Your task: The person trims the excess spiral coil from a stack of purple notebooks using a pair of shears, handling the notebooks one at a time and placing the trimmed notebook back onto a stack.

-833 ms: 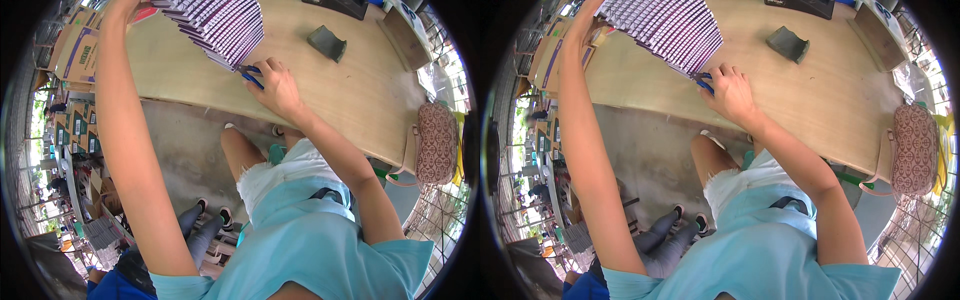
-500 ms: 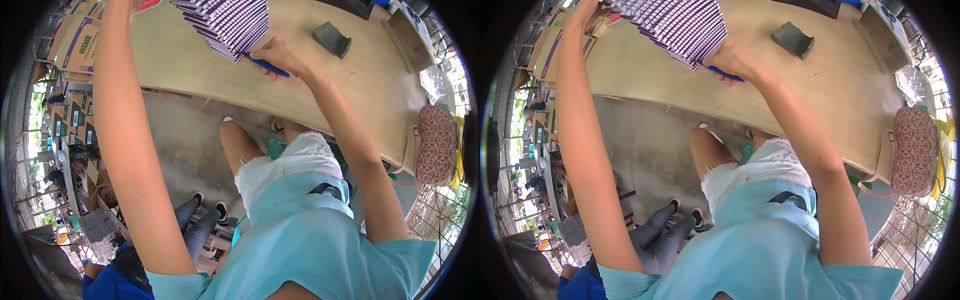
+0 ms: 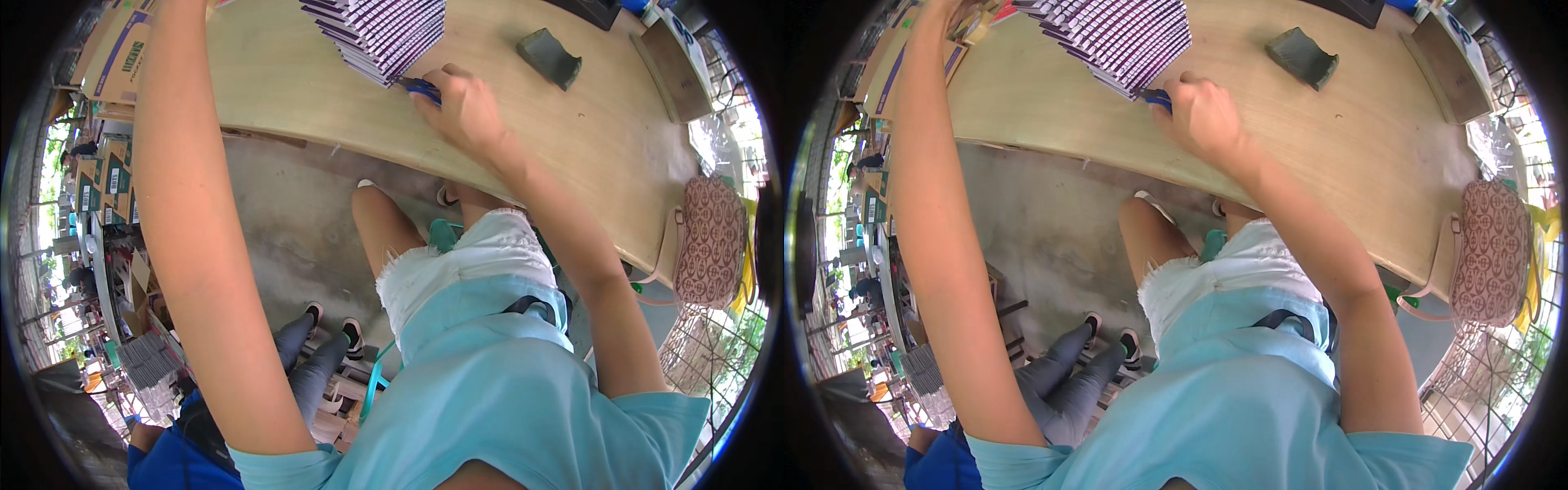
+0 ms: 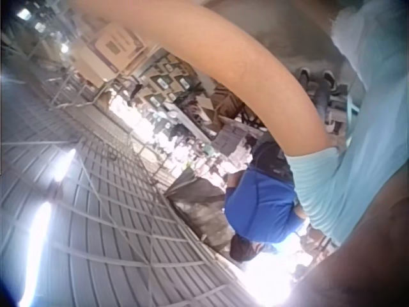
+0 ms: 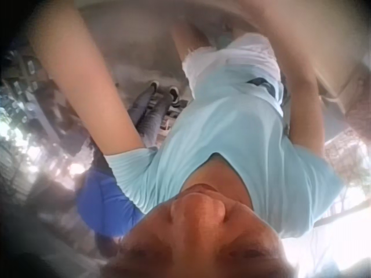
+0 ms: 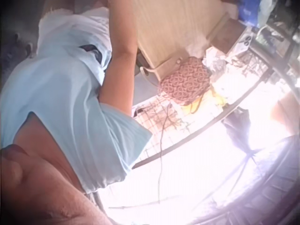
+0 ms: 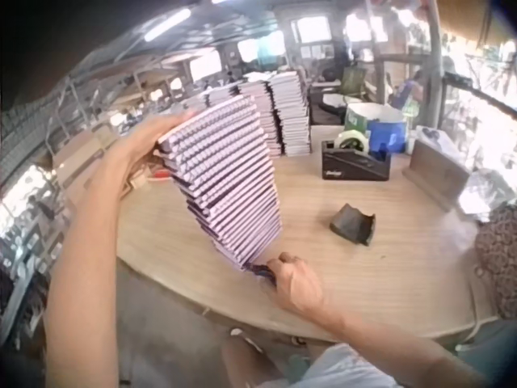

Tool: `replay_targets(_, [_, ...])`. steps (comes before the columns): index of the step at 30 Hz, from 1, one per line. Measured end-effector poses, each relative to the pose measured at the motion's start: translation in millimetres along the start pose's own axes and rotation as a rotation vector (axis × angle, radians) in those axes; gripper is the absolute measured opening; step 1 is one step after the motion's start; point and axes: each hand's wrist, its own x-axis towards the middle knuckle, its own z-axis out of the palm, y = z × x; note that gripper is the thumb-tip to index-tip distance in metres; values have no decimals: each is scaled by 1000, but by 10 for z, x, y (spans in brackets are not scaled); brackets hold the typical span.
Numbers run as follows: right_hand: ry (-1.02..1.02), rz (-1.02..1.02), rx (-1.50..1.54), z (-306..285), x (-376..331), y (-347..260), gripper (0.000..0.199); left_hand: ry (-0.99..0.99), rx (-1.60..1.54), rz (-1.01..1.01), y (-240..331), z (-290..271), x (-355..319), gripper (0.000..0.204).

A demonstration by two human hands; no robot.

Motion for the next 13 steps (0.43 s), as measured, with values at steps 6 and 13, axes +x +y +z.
replay_targets(6, [-488, 413, 278, -318, 491, -73, 32, -55, 38, -8, -18, -120, -33, 53])
replay_targets(13, [-65, 71, -145, -34, -96, -68, 36, -24, 68, 0, 33, -58, -104, 60])
